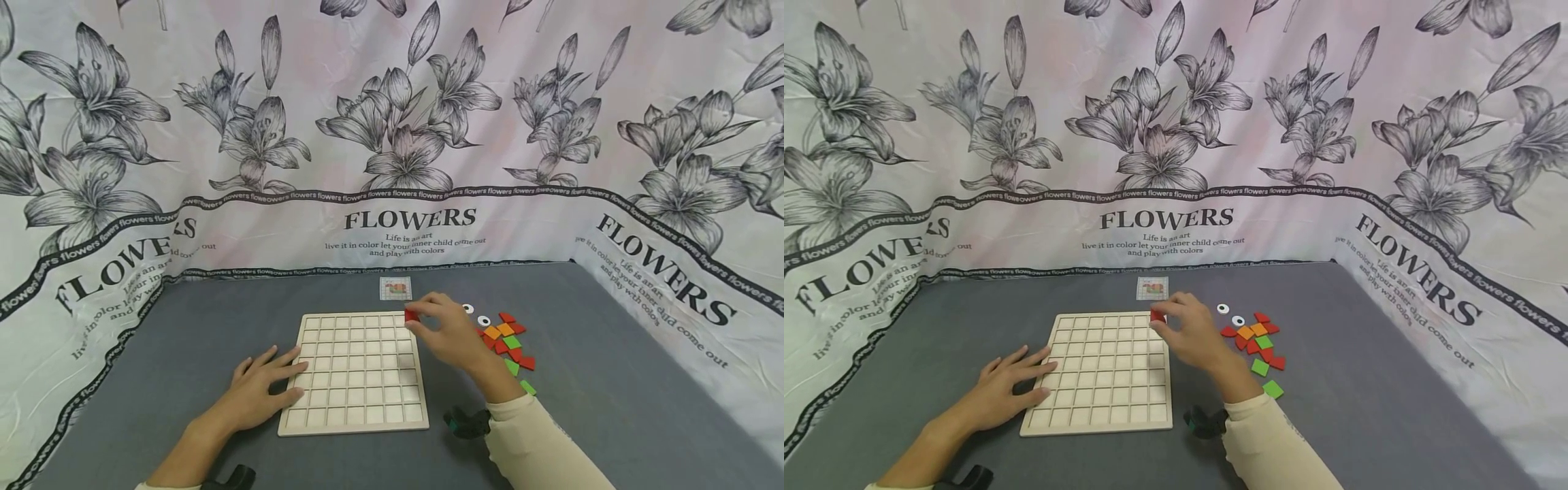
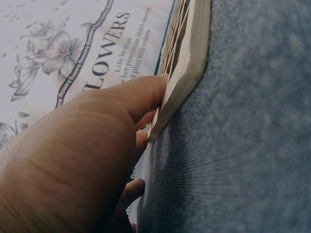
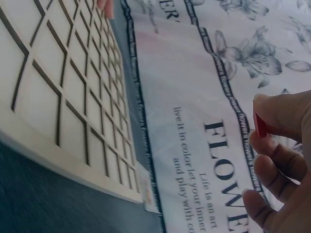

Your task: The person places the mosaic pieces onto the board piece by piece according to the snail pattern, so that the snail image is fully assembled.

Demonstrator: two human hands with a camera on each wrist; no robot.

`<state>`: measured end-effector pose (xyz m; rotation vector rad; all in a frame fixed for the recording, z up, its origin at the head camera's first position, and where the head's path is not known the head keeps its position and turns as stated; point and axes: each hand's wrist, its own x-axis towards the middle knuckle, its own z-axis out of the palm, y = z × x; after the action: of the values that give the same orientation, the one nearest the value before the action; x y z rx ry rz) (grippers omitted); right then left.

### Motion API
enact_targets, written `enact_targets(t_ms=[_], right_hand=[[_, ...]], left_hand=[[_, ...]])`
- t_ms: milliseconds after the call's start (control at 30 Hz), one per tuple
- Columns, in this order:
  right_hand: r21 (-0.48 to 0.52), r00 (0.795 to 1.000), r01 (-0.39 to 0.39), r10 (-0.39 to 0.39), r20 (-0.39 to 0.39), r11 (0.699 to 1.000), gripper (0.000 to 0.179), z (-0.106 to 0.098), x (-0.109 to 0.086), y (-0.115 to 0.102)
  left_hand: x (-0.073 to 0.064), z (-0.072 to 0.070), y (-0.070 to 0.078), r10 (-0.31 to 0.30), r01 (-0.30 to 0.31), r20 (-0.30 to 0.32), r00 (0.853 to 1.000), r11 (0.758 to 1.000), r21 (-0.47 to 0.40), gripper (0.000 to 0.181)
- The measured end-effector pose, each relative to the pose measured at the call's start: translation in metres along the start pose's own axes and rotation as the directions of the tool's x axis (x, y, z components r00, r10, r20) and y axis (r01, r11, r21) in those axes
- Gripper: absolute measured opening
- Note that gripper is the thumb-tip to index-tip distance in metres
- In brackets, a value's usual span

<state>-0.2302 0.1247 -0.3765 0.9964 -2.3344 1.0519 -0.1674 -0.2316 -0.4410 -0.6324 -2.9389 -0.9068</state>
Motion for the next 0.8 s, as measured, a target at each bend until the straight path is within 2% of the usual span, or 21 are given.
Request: enact_targets(t_ms=[333,500,667,800], right_hand=[[0.011,0.995,-0.079,0.078,0.056,0.997,0.025,0.033,0.007,0.007],[-0.022,0.991,-0.109,0.111,0.076,0.994,0.022,0.047,0.005,0.015],[-0.013,0.986,-0.139,0.140,0.094,0.990,0.023,0.055,0.000,0.021],[-0.033,0.978,-0.151,0.154,0.137,0.988,0.022,0.062,-0.002,0.027]], left_hand=[[-0.001,-0.003,0.000,-0.004,0.004,0.007,1.000,1.000,-0.013,0.054],[0.000,-0.002,-0.001,-0.007,0.007,0.012,1.000,1.000,-0.016,0.053],[0.001,-0.001,-0.001,-0.002,0.003,0.016,1.000,1.000,-0.021,0.055],[0.001,-0.002,-0.001,0.002,-0.002,0.013,1.000,1.000,-0.026,0.055]])
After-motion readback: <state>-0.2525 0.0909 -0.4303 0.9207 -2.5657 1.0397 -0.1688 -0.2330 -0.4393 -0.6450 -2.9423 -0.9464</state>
